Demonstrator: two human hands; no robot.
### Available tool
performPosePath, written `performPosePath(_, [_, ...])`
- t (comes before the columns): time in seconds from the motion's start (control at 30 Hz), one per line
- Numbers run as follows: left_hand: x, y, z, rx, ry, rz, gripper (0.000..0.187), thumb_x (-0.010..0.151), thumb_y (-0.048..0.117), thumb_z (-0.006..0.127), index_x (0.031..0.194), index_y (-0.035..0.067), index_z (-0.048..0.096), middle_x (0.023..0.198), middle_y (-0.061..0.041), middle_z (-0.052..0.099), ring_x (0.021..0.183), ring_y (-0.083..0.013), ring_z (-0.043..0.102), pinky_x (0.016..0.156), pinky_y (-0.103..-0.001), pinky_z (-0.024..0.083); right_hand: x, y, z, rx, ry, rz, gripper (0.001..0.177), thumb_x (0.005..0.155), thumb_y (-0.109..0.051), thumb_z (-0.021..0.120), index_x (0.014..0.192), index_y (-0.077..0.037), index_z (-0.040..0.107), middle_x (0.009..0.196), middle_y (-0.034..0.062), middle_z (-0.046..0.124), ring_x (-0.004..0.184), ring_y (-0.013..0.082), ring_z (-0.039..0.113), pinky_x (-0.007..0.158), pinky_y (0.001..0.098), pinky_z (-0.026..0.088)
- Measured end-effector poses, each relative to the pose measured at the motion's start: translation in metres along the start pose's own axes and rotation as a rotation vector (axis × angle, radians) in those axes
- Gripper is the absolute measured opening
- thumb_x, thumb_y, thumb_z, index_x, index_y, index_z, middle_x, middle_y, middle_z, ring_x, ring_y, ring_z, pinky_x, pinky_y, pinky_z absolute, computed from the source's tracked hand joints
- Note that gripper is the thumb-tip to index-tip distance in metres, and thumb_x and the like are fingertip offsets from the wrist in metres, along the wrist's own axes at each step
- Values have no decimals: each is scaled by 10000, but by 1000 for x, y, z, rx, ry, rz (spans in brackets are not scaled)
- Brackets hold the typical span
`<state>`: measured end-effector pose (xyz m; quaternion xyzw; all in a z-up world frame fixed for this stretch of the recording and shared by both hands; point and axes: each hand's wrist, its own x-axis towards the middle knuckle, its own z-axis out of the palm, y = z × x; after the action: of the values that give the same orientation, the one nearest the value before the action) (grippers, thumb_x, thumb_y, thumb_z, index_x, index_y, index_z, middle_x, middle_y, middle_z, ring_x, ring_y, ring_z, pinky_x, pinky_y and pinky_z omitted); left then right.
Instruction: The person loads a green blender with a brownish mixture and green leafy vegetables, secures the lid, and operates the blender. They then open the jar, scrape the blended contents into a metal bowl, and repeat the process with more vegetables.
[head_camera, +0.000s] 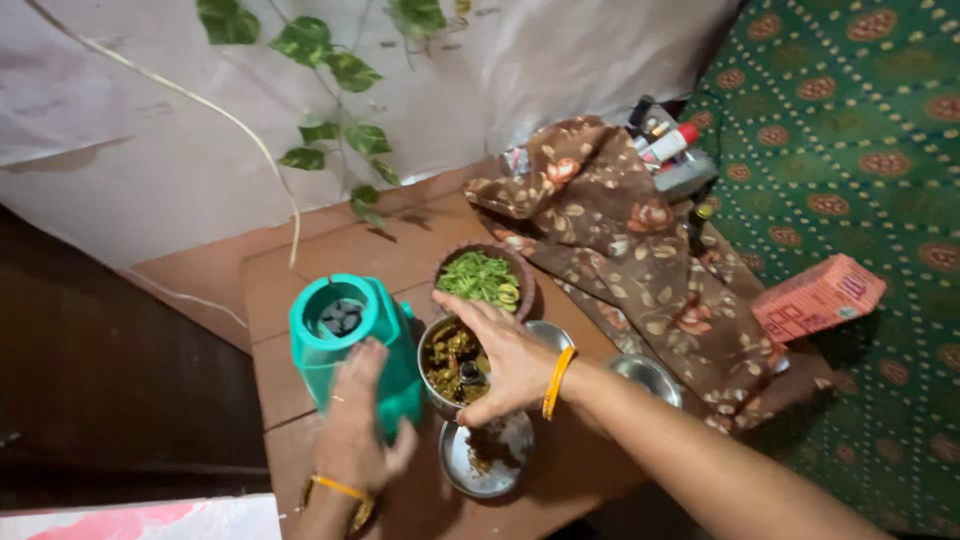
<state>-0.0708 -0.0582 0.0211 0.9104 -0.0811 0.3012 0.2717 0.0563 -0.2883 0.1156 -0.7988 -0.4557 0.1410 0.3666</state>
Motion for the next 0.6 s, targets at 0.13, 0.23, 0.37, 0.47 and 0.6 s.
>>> performPosePath(0.13, [-33, 57, 32, -252, -169, -254, 1226, 490, 277, 934, 1476, -52, 284, 1426, -275, 460, 1321, -419, 462, 1080, -498, 379, -28, 20, 30, 9, -2, 43, 1347, 542, -427, 907, 1632, -90, 190, 1508, 254, 415, 1397, 444, 401, 1175, 511, 338])
performPosePath(0.23, [-40, 68, 54, -431, -106, -437, 1113, 501, 229, 919, 1447, 0, 377, 1353, -199, 560, 1262, -328, 579, 1054, -418, 468, -42, 23, 59, 66, 25, 32, 1301, 561, -439, 903, 1614, -75, 230, 1507, 246, 426, 1421, 430, 413, 1186, 499, 348])
performPosePath(0.37, [-51, 70, 54, -533, -83, -482, 1009, 533, 176, 908, 1416, 35, 441, 1307, -135, 638, 1214, -265, 664, 1030, -375, 524, -52, 30, 74, 227, -27, 30, 1178, 574, -447, 904, 1516, -95, 291, 1471, 212, 448, 1397, 384, 457, 1158, 466, 379])
performPosePath(0.47, [-56, 69, 45, -572, -145, -552, 1053, 463, 164, 948, 1388, 49, 458, 1265, -116, 654, 1152, -248, 685, 991, -351, 554, -52, 44, 64, 233, -11, 21, 663, 760, -351, 840, 1315, -164, 531, 1535, 175, 445, 1408, 356, 483, 1152, 452, 424])
performPosePath(0.6, [-57, 64, 40, -379, -229, -526, 1078, 388, 92, 932, 1366, 65, 477, 1242, -111, 640, 1159, -261, 656, 990, -350, 528, -47, 53, 59, -120, 43, -151, 207, 773, -162, 809, 967, -212, 754, 1495, 93, 528, 1380, 354, 473, 1127, 499, 404])
